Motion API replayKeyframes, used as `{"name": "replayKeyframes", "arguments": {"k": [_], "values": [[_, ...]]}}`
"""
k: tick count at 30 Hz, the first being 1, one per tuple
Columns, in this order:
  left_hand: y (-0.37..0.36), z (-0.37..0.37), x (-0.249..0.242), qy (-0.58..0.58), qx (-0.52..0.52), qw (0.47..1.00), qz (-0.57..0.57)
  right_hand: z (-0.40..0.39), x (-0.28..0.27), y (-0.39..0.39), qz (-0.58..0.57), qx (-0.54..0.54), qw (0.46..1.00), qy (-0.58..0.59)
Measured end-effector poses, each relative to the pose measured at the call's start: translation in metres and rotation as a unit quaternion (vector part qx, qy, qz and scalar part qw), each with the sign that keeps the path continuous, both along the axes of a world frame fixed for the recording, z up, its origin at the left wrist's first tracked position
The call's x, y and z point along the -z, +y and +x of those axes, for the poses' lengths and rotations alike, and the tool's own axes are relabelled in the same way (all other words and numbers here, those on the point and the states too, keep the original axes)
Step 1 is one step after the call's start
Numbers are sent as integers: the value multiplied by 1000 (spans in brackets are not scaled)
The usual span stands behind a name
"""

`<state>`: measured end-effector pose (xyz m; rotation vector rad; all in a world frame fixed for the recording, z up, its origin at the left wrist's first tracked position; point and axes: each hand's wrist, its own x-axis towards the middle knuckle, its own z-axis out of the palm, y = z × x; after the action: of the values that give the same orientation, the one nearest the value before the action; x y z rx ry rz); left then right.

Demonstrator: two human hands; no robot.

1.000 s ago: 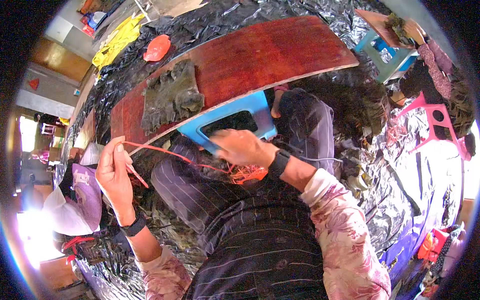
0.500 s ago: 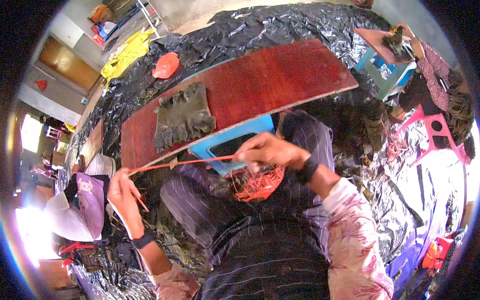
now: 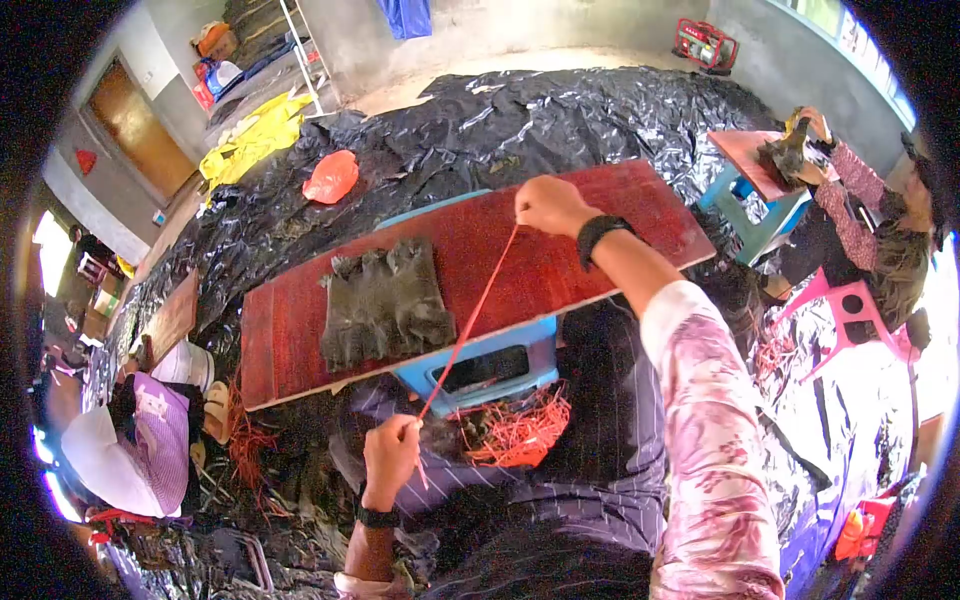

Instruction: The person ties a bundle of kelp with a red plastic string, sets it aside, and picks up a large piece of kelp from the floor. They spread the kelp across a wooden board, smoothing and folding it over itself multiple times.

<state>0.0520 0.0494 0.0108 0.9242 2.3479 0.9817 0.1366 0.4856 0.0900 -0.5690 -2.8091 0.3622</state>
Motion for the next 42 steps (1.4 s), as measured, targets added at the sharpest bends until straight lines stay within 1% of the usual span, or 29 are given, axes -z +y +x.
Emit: {"name": "replayKeyframes", "arguments": {"k": [2,6,7,8,10,11,13,14,16,17,18,20,21,22,24,25,26,27,28,30,31,34,36,37,38,39,40,41,42], "values": [[0,-3,3,44,8,999,-31,-30,12,2,48,-11,999,2],[-4,-6,-1,22,-2,998,-58,-81,27,-1,41,-38,998,5],[-5,-7,1,52,3,996,-67,-92,28,-1,25,-49,998,12],[-6,-8,2,49,3,996,-70,-102,31,-2,10,-60,998,18],[-9,-9,4,134,32,990,-15,-119,31,-5,12,-61,998,15],[-13,-10,6,131,31,991,-18,-129,30,-6,3,-69,998,11],[-20,-14,9,-1,-20,1000,15,-144,29,-12,-2,-89,996,18],[-23,-18,7,-3,-22,1000,15,-152,29,-16,-3,-91,996,17],[-31,-26,-10,-95,-100,990,8,-167,27,-26,20,-115,993,34],[-30,-28,-23,-103,-137,985,30,-177,30,-28,12,-131,991,27],[-34,-33,-31,-122,-148,979,72,-185,31,-33,11,-132,991,26],[-44,-46,-28,-131,-223,959,121,-197,32,-45,-16,-144,988,62],[-46,-52,-37,-175,-261,940,129,-201,32,-50,-42,-153,985,71],[-52,-61,-34,-223,-286,915,178,-201,32,-55,-44,-157,984,71],[-58,-72,-37,-333,-284,838,326,-199,34,-64,-107,-158,978,85],[-56,-76,-39,-332,-287,837,327,-197,36,-66,-110,-158,977,88],[-50,-81,-42,-369,-268,805,381,-194,37,-68,-111,-160,977,88],[-43,-86,-45,-403,-246,768,433,-188,36,-70,-146,-160,972,88],[-35,-91,-49,-402,-247,767,434,-182,36,-71,-181,-159,966,89],[-16,-102,-56,-405,-204,785,422,-170,36,-74,-176,-162,965,104],[-9,-107,-58,-408,-178,782,436,-164,33,-76,-188,-154,966,89],[10,-135,-43,-423,-183,783,417,-145,35,-78,-205,-146,966,65],[24,-154,-36,-431,-173,779,421,-129,42,-77,-206,-165,959,106],[35,-162,-38,-431,-143,781,429,-117,36,-81,-211,-154,961,87],[44,-170,-40,-432,-114,782,436,-103,29,-83,-187,-183,963,64],[54,-179,-42,-431,-112,782,435,-87,15,-89,-187,-202,961,23],[64,-186,-45,-421,-82,800,420,-74,6,-92,-187,-220,957,-17],[71,-190,-47,-411,-50,816,405,-67,4,-87,-185,-217,958,-16],[73,-191,-50,-413,-45,815,405,-60,2,-81,-145,-193,970,-32]]}}
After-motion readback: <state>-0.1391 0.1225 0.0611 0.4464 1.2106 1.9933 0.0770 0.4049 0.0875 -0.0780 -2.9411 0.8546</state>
